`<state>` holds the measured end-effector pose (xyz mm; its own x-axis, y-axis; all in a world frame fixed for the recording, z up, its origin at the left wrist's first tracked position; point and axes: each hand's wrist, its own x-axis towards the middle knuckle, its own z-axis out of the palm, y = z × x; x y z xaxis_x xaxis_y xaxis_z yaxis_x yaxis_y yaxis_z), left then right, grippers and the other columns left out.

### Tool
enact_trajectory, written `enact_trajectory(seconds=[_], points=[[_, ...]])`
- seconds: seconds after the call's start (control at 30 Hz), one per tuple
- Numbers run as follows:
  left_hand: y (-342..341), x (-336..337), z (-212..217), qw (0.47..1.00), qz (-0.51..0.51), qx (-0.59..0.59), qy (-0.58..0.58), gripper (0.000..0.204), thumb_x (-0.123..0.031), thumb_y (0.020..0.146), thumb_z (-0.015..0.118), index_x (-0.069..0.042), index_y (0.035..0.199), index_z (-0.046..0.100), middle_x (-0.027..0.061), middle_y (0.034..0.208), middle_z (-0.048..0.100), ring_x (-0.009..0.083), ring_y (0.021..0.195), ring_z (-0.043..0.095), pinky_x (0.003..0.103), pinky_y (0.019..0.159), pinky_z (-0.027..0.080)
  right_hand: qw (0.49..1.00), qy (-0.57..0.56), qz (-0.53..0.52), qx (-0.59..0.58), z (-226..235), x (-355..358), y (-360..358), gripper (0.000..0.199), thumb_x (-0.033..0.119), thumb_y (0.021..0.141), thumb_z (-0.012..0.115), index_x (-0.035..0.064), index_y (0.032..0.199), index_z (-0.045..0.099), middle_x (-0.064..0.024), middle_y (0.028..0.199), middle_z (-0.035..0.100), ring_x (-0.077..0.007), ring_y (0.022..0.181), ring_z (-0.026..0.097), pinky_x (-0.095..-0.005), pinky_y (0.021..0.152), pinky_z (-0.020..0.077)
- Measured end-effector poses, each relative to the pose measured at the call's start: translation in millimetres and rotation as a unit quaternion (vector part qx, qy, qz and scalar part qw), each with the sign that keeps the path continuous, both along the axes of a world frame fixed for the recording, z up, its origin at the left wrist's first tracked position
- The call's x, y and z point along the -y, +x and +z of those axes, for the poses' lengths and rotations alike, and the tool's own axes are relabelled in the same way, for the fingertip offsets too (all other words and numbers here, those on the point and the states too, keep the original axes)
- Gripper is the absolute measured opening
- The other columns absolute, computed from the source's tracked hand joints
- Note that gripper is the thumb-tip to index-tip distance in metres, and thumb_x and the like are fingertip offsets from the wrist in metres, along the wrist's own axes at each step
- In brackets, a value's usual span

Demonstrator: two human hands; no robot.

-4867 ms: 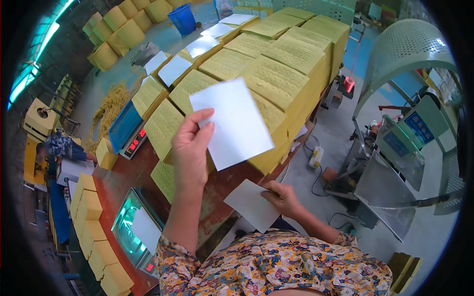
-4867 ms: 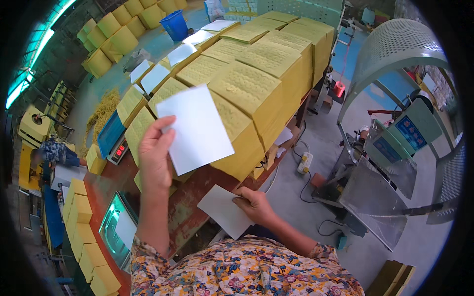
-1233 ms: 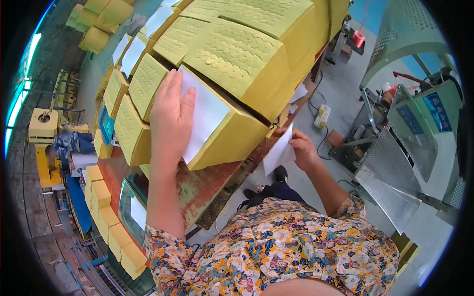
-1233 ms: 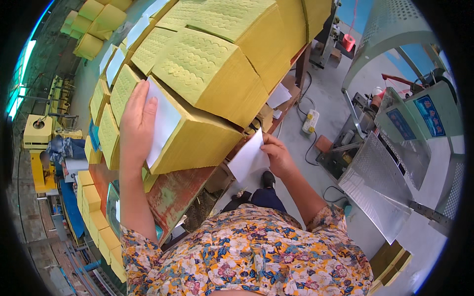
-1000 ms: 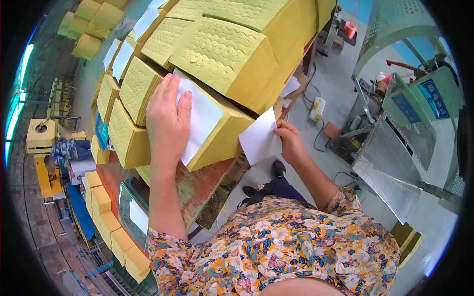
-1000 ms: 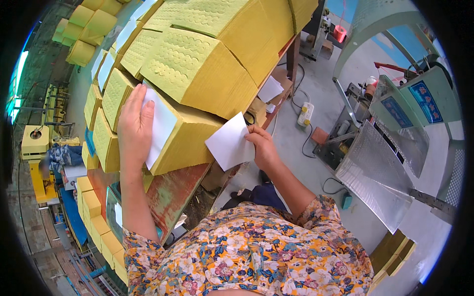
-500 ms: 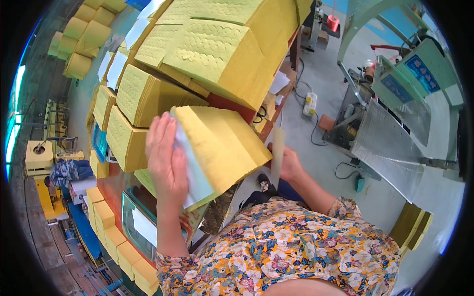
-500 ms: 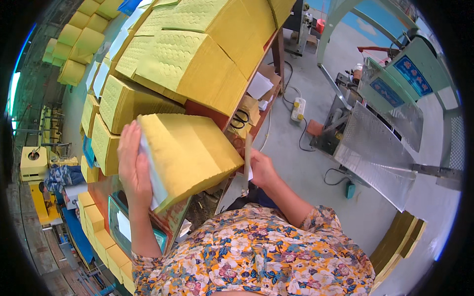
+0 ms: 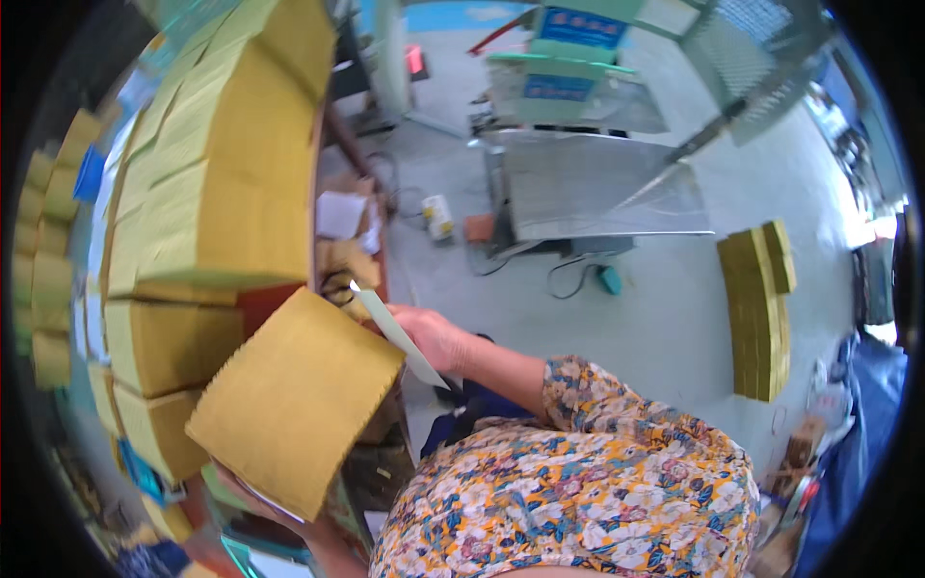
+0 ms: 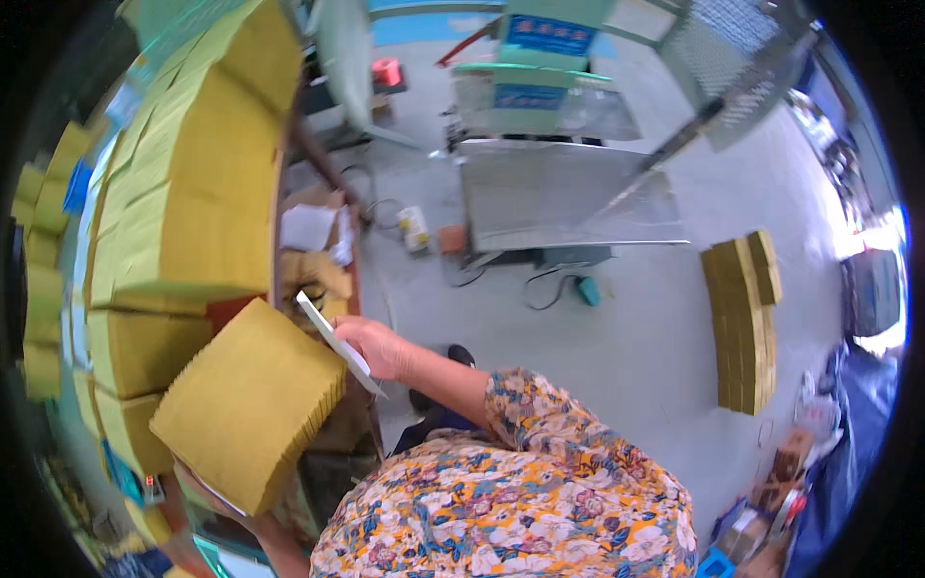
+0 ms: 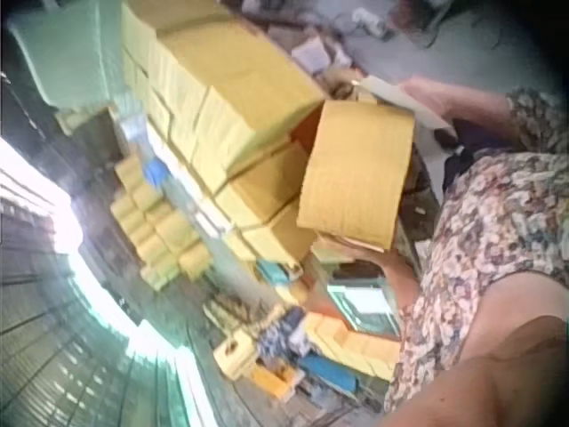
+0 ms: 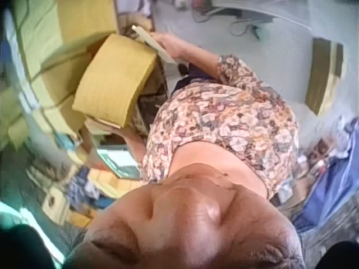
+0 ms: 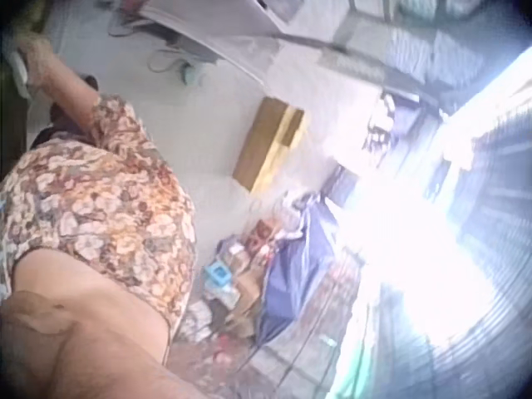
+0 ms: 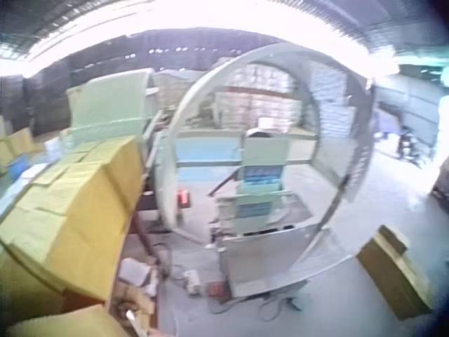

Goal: Weighing bundles of yellow paper products, inserting protective sheets, and passing them through a strapping/packaging machine.

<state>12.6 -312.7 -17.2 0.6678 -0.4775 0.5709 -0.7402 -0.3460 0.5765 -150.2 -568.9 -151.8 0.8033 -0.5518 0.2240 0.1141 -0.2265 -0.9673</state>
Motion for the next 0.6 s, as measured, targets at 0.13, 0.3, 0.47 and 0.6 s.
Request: enact_trajectory(seconds=[0.13, 0.3, 0.47, 0.6], points=[[-24.6, 50.3, -78.6, 0.997, -0.041, 0.031, 0.056, 0.061, -0.038, 0.099, 0.05, -0.001, 0.145, 0.035, 0.0177, 0.143, 0.043, 0.0278, 0.127, 0.048, 0.041, 0.107, 0.039, 0.873, 0.477, -0.081, 0.059, 41.4, 41.5, -102.2, 0.017, 0.012, 0.086, 0.055, 0.001, 0.098, 0.062, -0.0029, 0.091, 0.057, -0.0117, 0.083, 0.053, -0.0253, 0.07, 0.042], [-136.1, 198.0, -111.4, 0.912, -0.257, -0.285, -0.146, 0.052, -0.034, 0.099, 0.05, -0.004, 0.14, 0.04, 0.0138, 0.138, 0.047, 0.0233, 0.125, 0.048, 0.039, 0.105, 0.037, 0.831, 0.499, -0.225, 0.097, 46.8, 108.8, -249.3, 0.019, 0.016, 0.091, 0.052, 0.0035, 0.102, 0.061, -0.0022, 0.086, 0.057, -0.0107, 0.077, 0.053, -0.0249, 0.068, 0.0418], [-271.7, 356.9, -134.4, 0.588, -0.277, -0.715, -0.259, 0.047, -0.035, 0.1, 0.05, -0.003, 0.134, 0.043, 0.0119, 0.131, 0.049, 0.0233, 0.119, 0.05, 0.038, 0.101, 0.039, 0.894, 0.327, -0.304, 0.031, 0.9, 202.9, -414.3, 0.015, 0.017, 0.091, 0.055, 0.005, 0.1, 0.06, -0.0033, 0.089, 0.061, -0.0142, 0.083, 0.059, -0.0289, 0.074, 0.0476], [-346.2, 418.5, -189.9, 0.958, -0.262, -0.107, -0.055, 0.042, -0.031, 0.096, 0.058, -0.009, 0.13, 0.049, 0.0051, 0.121, 0.055, 0.0199, 0.109, 0.056, 0.04, 0.091, 0.049, 0.777, 0.555, -0.258, 0.149, -17.3, 258.7, -498.1, 0.017, 0.015, 0.09, 0.056, 0.0037, 0.103, 0.059, -0.0054, 0.094, 0.063, -0.0162, 0.09, 0.062, -0.0314, 0.079, 0.0509]])
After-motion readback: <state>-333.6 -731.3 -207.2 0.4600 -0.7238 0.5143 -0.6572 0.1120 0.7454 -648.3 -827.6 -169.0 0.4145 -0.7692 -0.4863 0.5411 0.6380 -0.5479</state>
